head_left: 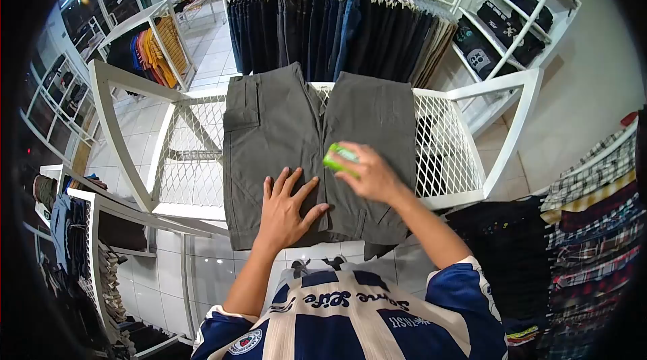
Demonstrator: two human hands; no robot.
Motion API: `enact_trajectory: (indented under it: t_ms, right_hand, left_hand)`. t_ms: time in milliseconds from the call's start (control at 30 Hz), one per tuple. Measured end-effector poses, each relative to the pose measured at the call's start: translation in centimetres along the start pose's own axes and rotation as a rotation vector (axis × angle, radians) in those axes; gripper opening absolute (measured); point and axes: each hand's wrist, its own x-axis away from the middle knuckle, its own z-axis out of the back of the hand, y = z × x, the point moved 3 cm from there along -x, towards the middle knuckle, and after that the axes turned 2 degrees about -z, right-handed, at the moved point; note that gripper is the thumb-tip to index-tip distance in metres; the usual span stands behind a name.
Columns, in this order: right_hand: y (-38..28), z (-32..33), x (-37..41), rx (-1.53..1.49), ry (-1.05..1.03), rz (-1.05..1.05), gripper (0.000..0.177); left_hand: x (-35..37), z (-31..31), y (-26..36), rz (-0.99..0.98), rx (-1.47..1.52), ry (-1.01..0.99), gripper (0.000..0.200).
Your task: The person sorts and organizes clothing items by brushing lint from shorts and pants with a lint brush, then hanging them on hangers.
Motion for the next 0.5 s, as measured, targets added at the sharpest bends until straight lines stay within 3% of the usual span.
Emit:
enact_trajectory:
  t_ms: [33,67,100,133,167,200,233,300,367,433,500]
  right_hand:
    - [2.3,1.0,-0.5,0.135,0.003,0.045,0.035]
    - [5.8,3.0,-1.3,0.059,0.054,-0.100,0.030]
    - [11.0,4.4,-1.1,0.229,0.008,-0.201,0.026]
    - [12.9,6.4,-1.2,0.359,0.232,-0.251,0.025]
    - [17.1,7.2,-0.4,0.650,0.147,-0.662,0.026]
    - [18.0,8.5,-0.5,0.602,0.240,-0.721,0.032]
    - [16.7,8.4,-1.3,0.598,0.246,-0.717,0.032]
    - [11.0,6.7,-3.9,0.261,0.388,-0.356,0.038]
    - [6.3,2.9,-4.8,0.051,0.101,0.006,0.044]
    - [7.1,0.0,-4.6,-0.045,-0.101,0.027,0.046]
    - [16.1,0.6,-5.6,0.202,0.090,0.023,0.041]
  left_hand:
    - [0.0,-0.4,-0.2,0.039,-0.030,-0.005,0.062]
    - [0.1,-0.4,-0.4,0.043,-0.012,-0.004,0.061]
    - [-0.1,-0.3,-0.5,0.044,-0.015,-0.005,0.061]
    - [-0.1,-0.1,-0.5,0.048,0.002,-0.014,0.061]
    - [-0.1,0.0,-0.4,0.055,0.021,-0.019,0.061]
    - [0.0,0.2,-0.2,0.060,0.018,-0.018,0.061]
    - [0.0,0.4,-0.2,0.070,0.040,-0.023,0.060]
    - [-0.5,0.4,-0.2,0.085,0.065,-0.010,0.058]
    - [-0.4,0.2,-0.3,0.132,0.090,-0.024,0.055]
    - [-0.5,0.1,-0.1,0.147,0.081,-0.019,0.053]
    - [-0.4,0.1,0.0,0.169,0.067,-0.015,0.053]
